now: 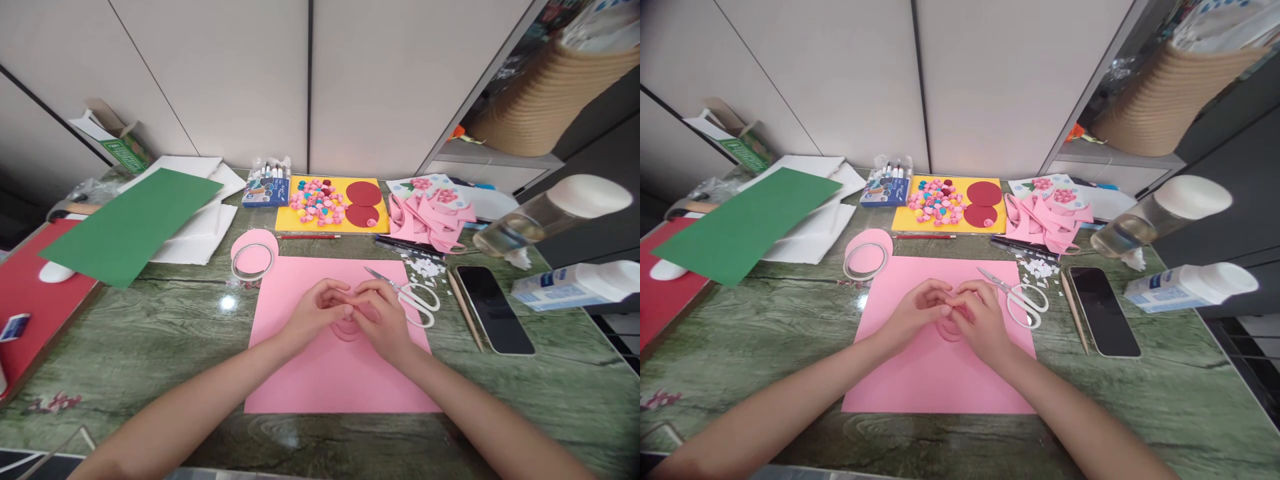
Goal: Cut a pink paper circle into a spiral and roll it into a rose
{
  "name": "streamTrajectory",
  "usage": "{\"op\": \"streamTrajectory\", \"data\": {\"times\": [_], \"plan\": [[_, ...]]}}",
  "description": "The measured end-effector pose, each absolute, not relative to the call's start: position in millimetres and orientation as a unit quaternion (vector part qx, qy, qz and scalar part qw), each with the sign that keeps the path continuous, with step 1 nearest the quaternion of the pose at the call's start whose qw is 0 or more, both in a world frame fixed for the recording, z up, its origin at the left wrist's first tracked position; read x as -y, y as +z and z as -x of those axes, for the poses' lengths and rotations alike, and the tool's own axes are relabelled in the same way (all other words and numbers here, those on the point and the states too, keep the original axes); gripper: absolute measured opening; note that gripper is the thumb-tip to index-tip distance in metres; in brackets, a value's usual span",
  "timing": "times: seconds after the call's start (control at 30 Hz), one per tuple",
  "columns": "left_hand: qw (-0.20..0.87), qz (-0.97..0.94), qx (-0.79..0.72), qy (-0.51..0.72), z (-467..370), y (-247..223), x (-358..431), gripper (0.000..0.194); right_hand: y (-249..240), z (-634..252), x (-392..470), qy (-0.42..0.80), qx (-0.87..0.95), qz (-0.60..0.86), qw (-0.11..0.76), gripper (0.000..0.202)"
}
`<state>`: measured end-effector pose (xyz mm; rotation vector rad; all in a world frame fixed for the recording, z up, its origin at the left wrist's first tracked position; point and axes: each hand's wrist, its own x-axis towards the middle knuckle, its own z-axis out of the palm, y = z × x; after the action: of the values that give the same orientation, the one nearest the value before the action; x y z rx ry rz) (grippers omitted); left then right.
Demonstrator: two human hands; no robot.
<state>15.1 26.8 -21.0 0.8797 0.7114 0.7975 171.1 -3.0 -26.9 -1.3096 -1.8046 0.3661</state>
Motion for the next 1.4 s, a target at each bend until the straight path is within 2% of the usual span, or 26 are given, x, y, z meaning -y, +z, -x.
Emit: {"op": "streamTrajectory", "data": {"times": [0.4,0.6,0.97,1.27,1.4], "plan": [[0.766,-0.420,-0.350,0.338,-17.6,-14.8,-25.6,0.034,-24.7,-168.9,3.3,0.140,0.722,0.529,0.422,0.010],[0.765,-0.396,-0.357,0.362,-14.0,-16.5,-27.0,0.040,-23.0,-168.9,2.8,0.138,0.724,0.530,0.420,0.003],[0.763,-0.405,-0.350,0.364,-13.3,-17.3,-28.5,0.037,-32.2,-172.1,4.0,0.154,0.755,0.498,0.398,0.029],[0.770,-0.397,-0.345,0.361,-15.2,-17.6,-26.6,0.033,-28.0,-170.8,3.2,0.124,0.722,0.529,0.429,0.006],[0.770,-0.405,-0.348,0.348,-16.5,-16.7,-25.5,0.031,-27.5,-170.3,2.9,0.119,0.725,0.522,0.434,0.009]]}}
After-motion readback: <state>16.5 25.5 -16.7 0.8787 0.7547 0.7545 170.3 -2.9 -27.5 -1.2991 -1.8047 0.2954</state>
